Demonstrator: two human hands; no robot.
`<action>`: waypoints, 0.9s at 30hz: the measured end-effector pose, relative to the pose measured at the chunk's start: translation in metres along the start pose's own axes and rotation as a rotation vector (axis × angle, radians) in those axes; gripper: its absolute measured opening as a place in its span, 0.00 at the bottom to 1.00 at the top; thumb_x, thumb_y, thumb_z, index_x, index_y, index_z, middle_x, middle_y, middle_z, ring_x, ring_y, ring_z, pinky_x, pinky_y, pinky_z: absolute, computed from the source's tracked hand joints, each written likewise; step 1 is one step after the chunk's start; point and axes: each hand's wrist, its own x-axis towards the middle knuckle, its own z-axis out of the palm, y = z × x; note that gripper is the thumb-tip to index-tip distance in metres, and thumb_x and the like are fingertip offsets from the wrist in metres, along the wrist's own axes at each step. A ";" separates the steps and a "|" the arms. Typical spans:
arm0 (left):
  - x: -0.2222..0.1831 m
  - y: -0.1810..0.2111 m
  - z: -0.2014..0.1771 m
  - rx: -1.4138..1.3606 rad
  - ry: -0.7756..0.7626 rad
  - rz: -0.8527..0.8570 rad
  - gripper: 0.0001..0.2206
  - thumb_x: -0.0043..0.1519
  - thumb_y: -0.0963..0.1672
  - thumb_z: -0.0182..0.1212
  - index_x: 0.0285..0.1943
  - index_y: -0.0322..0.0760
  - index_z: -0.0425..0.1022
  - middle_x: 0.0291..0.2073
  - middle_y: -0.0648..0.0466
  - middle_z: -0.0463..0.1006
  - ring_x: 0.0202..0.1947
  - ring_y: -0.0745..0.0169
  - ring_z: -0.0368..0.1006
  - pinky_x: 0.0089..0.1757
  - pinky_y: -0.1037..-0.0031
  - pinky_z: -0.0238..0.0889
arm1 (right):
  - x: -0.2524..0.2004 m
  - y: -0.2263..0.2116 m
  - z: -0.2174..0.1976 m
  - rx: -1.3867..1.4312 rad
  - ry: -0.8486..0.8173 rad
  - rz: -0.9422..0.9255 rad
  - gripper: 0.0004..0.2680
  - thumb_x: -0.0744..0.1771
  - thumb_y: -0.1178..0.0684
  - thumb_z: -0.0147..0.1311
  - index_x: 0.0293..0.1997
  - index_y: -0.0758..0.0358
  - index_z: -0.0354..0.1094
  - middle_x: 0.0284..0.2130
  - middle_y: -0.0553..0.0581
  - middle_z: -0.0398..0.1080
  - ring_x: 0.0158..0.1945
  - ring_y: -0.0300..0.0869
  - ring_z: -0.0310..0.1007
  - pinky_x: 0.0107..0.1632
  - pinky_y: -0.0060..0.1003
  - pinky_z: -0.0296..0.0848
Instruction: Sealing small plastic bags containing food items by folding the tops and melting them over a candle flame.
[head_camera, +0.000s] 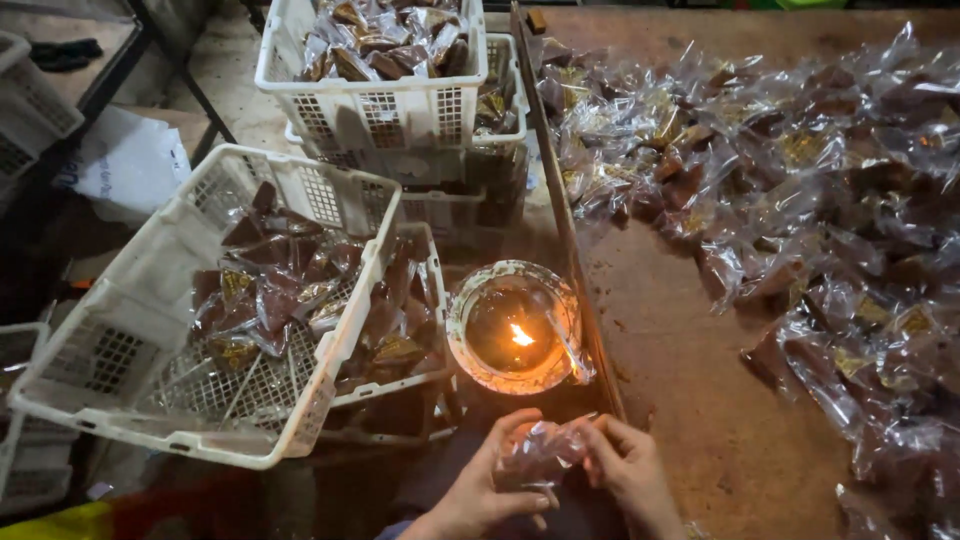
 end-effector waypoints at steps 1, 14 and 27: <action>0.003 -0.008 -0.007 0.073 -0.043 0.021 0.38 0.58 0.32 0.67 0.76 0.42 0.52 0.44 0.32 0.77 0.36 0.46 0.80 0.33 0.63 0.79 | 0.001 -0.008 -0.001 0.088 0.007 0.064 0.13 0.68 0.55 0.58 0.21 0.64 0.66 0.10 0.55 0.64 0.15 0.36 0.59 0.21 0.29 0.54; 0.022 -0.013 -0.018 0.157 0.382 0.203 0.21 0.52 0.39 0.75 0.51 0.28 0.71 0.37 0.37 0.85 0.32 0.50 0.83 0.29 0.62 0.83 | 0.002 -0.020 0.009 -0.170 -0.160 0.194 0.04 0.63 0.53 0.68 0.31 0.60 0.82 0.24 0.49 0.80 0.30 0.33 0.74 0.39 0.27 0.72; 0.030 0.007 -0.001 0.394 0.506 0.227 0.18 0.49 0.42 0.79 0.43 0.39 0.73 0.38 0.49 0.86 0.39 0.64 0.80 0.38 0.69 0.82 | 0.005 0.001 0.002 0.370 -0.162 0.094 0.08 0.62 0.67 0.65 0.28 0.62 0.68 0.34 0.54 0.71 0.33 0.39 0.70 0.37 0.31 0.68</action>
